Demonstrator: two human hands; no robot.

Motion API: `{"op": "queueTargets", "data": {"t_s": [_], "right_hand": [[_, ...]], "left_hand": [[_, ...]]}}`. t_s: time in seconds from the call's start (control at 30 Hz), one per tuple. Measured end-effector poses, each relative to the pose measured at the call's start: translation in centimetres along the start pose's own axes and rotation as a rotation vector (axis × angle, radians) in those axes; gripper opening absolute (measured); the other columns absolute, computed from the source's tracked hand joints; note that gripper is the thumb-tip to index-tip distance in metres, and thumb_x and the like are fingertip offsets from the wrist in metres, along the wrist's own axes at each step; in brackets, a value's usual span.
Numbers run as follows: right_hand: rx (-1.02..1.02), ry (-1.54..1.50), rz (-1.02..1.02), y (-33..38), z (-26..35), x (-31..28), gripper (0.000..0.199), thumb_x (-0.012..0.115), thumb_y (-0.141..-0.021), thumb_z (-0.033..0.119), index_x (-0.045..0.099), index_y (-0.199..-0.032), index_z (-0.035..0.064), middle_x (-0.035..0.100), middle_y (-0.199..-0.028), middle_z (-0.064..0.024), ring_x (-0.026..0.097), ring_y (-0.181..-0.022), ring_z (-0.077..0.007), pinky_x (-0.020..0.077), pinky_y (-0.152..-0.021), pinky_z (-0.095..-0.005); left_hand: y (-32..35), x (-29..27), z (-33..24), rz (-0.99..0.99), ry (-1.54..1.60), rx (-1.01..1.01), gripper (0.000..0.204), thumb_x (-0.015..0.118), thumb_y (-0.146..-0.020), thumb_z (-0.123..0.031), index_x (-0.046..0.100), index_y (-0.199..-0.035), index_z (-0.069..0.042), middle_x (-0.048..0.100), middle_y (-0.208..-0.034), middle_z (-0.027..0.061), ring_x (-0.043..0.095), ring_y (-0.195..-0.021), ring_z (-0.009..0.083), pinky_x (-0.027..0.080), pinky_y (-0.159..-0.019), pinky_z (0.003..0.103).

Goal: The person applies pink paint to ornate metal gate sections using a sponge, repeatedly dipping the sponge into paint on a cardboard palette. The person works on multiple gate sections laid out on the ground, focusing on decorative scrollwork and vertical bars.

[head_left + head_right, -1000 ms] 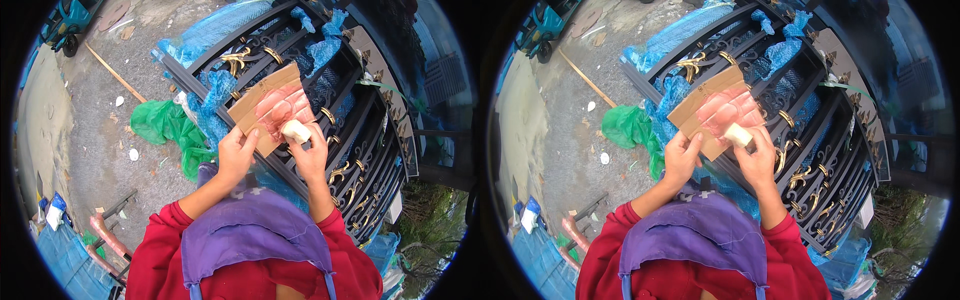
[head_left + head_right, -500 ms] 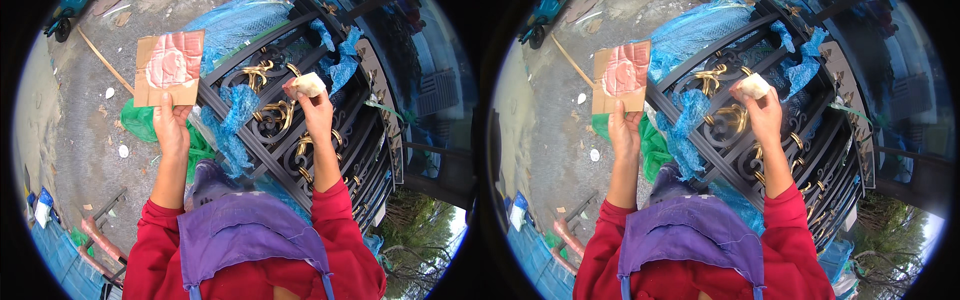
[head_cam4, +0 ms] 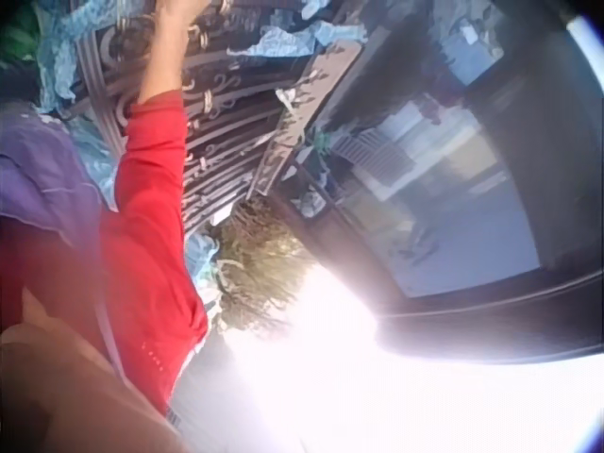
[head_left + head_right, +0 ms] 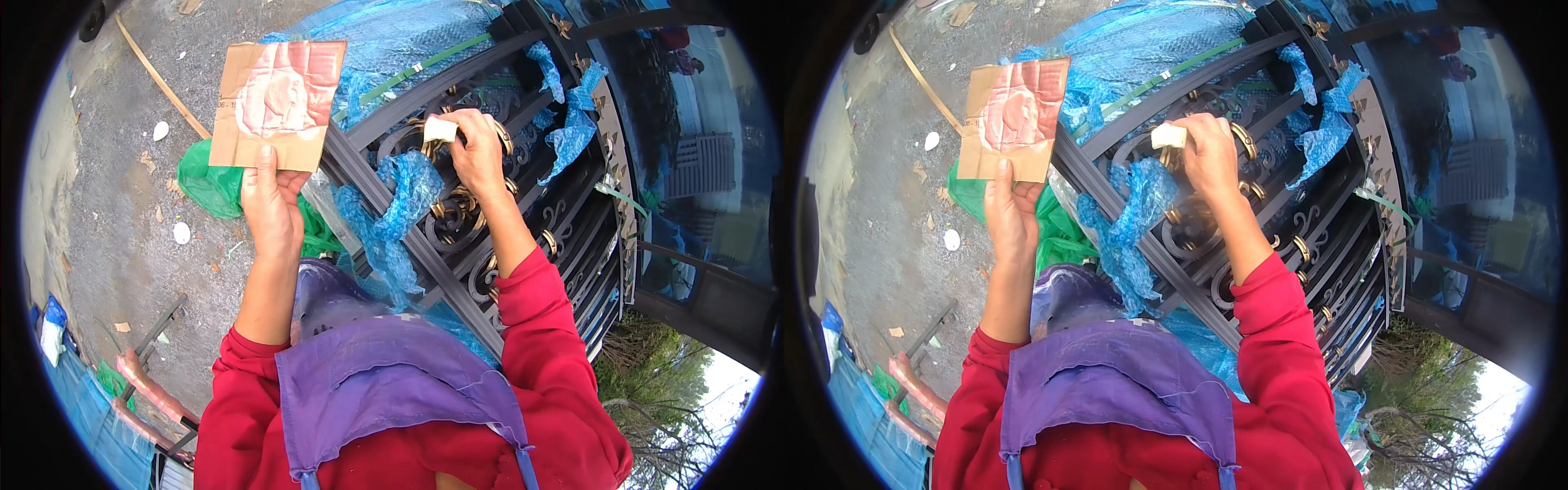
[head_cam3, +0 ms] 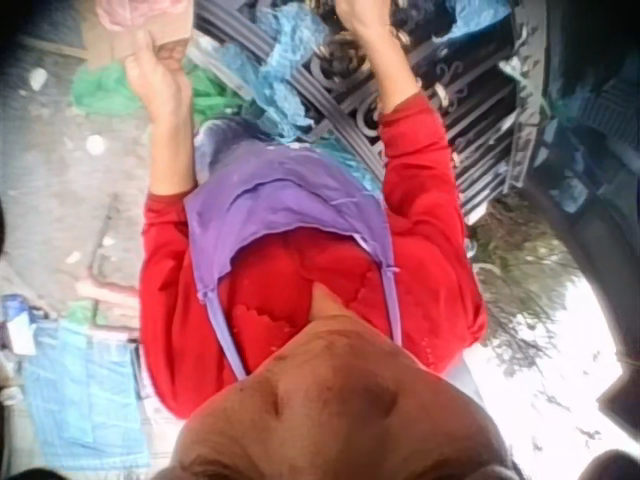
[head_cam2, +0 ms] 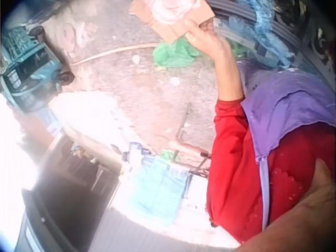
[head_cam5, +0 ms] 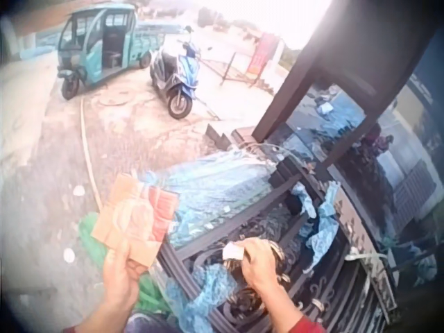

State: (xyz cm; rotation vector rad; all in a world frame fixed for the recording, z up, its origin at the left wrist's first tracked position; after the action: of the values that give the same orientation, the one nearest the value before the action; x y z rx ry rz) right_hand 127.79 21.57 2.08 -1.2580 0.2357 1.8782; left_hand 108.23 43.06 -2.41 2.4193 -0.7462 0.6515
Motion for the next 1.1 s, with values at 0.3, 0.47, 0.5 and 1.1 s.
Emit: {"op": "queueTargets", "data": {"t_s": [0.3, 0.47, 0.5, 1.1], "right_hand": [[-0.105, 0.03, 0.06, -0.4, 0.8, 0.4, 0.031, 0.06, -0.076, -0.006, 0.07, -0.1, 0.0112, 0.064, -0.097, -0.0072, 0.056, -0.092, -0.0286, 0.0453, -0.082, -0.0367], [0.022, -0.031, -0.068, -0.8, -0.2, -1.6, 0.029, 0.062, -0.077, -0.003, 0.07, -0.101, 0.011, 0.063, -0.096, -0.0071, 0.056, -0.092, -0.0278, 0.0453, -0.082, -0.0358], [-0.046, -0.052, -0.013, -0.5, 0.6, -0.9, 0.029, 0.063, -0.076, -0.003, 0.07, -0.101, 0.0113, 0.063, -0.096, -0.0071, 0.056, -0.092, -0.0276, 0.0453, -0.082, -0.036], [0.14, -0.203, -0.08, -0.8, -1.4, -1.3, 0.02, 0.069, -0.086, 0.006, 0.065, -0.106, 0.0035, 0.064, -0.096, -0.0027, 0.058, -0.088, -0.014, 0.0455, -0.08, -0.0272]], "left_hand": [[-0.5, -0.7, 0.0, -0.018, -0.016, -0.025, 0.041, 0.056, -0.097, -0.029, 0.047, -0.126, -0.002, 0.063, -0.115, 0.0123, 0.067, -0.097, 0.0203, 0.056, -0.083, 0.033], [-0.5, -0.2, -0.3, -0.068, -0.013, 0.003, 0.037, 0.056, -0.097, -0.03, 0.051, -0.119, -0.002, 0.066, -0.107, 0.0115, 0.069, -0.088, 0.0184, 0.057, -0.076, 0.031], [-0.5, -0.2, -0.3, -0.069, -0.017, 0.005, 0.037, 0.056, -0.097, -0.03, 0.051, -0.119, -0.002, 0.066, -0.107, 0.0116, 0.069, -0.088, 0.0185, 0.057, -0.076, 0.031], [0.1, 0.7, -0.2, -0.026, -0.037, 0.028, 0.034, 0.054, -0.099, -0.025, 0.051, -0.118, 0.003, 0.066, -0.104, 0.0139, 0.069, -0.085, 0.0196, 0.059, -0.07, 0.03]]}}
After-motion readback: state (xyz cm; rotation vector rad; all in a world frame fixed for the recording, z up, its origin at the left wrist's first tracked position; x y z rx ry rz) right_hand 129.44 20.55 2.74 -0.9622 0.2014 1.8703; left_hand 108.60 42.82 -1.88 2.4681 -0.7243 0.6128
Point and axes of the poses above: each hand's wrist, its own y-axis away from the middle knuckle, its own x-axis out of the palm, z = x × y, the point moved 4 cm from there along -y, towards the middle knuckle
